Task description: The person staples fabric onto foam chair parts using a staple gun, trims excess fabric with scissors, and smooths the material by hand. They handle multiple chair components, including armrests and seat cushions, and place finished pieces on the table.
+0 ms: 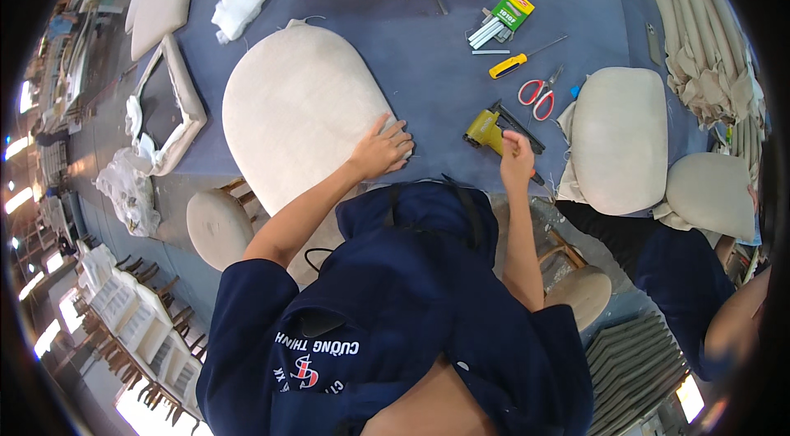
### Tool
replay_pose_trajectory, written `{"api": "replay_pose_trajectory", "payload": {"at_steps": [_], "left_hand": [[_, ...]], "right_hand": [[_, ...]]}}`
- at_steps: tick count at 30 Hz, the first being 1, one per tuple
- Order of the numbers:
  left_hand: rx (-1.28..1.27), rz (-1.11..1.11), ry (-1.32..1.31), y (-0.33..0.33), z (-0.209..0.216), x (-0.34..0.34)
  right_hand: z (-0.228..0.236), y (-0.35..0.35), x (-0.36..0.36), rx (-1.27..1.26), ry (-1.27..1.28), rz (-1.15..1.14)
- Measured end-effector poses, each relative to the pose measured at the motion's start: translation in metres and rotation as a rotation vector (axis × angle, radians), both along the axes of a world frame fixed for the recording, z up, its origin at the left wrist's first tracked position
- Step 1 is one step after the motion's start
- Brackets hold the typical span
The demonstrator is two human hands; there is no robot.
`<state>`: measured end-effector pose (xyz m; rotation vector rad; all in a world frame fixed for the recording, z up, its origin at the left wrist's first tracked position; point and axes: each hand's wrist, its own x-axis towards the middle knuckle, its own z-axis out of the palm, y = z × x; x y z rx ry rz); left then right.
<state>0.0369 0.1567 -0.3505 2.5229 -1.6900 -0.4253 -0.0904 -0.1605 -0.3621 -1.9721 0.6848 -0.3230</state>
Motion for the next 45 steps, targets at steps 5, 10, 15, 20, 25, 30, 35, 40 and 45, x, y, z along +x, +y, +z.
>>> {"api": "replay_pose_trajectory", "payload": {"at_steps": [5, 10, 15, 20, 25, 30, 35, 40, 45], "left_hand": [[-0.104, 0.115, -0.153, 0.045, 0.002, -0.036], [-0.077, 0.23, -0.174, 0.07, -0.004, -0.063], [0.009, 0.252, -0.215, 0.057, -0.014, -0.077], [0.059, 0.223, -0.277, 0.052, -0.022, -0.078], [0.074, 0.195, -0.469, 0.05, -0.025, -0.077], [0.037, 0.226, -0.331, 0.052, -0.014, -0.077], [-0.226, 0.974, -0.093, 0.142, -0.009, -0.079], [-0.307, 1.959, 0.085, 0.241, -0.005, -0.096], [-0.779, 2.085, 0.657, 0.287, 0.017, -0.08]], "right_hand": [[-0.006, 0.03, -0.028, 0.101, 0.066, 0.051], [-0.008, 0.056, -0.012, 0.184, 0.051, 0.353], [-0.004, 0.104, 0.021, 0.119, 0.172, 0.661], [-0.016, 0.12, 0.027, 0.154, 0.17, 0.619], [-0.031, 0.126, 0.022, 0.131, 0.127, 0.632], [-0.035, 0.129, 0.026, 0.131, 0.132, 0.638], [-0.018, 0.142, 0.033, 0.07, 0.109, 0.731], [-0.026, 0.149, 0.042, -0.057, 0.198, 0.737], [-0.021, 0.148, 0.047, 0.309, 0.18, 0.748]]}}
